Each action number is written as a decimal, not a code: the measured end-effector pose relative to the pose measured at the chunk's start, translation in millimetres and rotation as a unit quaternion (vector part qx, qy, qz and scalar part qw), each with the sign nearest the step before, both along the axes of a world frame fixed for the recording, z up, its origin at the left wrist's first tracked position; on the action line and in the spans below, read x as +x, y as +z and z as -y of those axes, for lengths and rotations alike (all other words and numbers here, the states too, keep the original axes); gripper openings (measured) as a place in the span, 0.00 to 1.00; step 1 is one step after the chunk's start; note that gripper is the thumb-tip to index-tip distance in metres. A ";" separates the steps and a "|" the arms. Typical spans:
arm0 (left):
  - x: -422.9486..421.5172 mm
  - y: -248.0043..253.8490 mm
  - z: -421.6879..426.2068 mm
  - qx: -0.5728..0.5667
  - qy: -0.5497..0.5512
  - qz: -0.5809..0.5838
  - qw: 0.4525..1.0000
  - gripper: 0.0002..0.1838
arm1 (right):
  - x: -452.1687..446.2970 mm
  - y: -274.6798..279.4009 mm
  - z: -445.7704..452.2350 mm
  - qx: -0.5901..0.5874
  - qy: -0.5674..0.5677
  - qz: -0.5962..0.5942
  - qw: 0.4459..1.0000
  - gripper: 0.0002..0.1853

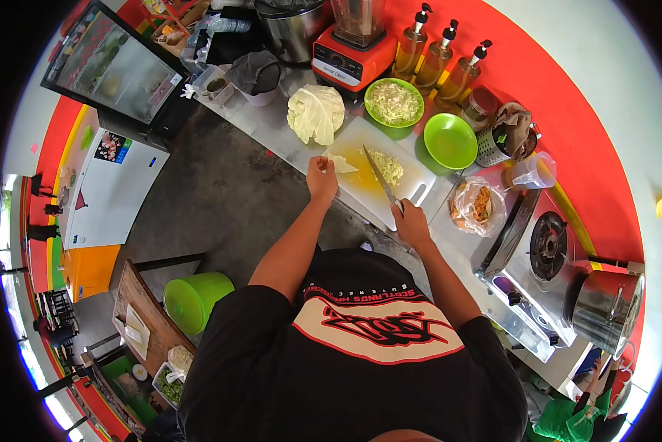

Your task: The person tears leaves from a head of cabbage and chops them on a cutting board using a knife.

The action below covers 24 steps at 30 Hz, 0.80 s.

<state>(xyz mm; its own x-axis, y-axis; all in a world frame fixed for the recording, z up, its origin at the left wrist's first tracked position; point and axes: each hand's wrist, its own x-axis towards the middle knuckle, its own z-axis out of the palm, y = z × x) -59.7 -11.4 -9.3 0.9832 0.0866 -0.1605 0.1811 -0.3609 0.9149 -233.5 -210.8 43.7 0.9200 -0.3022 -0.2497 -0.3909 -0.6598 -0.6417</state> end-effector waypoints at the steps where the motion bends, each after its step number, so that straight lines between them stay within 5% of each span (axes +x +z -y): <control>1: 1.3 0.5 -1.4 -0.001 0.001 0.002 1.000 0.12 | 1.5 -0.4 -4.3 -0.001 0.001 0.002 1.000 0.21; 10: -2.3 24.8 -1.6 0.127 -0.161 0.126 0.971 0.20 | 28.1 -7.2 -32.3 -0.058 0.038 -0.023 0.997 0.21; 15: -7.3 25.0 3.0 0.281 -0.235 0.263 0.892 0.22 | 34.0 -2.4 -44.2 -0.087 0.038 -0.044 0.994 0.22; 24: -3.0 11.0 9.0 0.241 -0.296 0.222 0.897 0.13 | 34.5 13.4 -51.8 -0.200 0.065 -0.069 0.975 0.18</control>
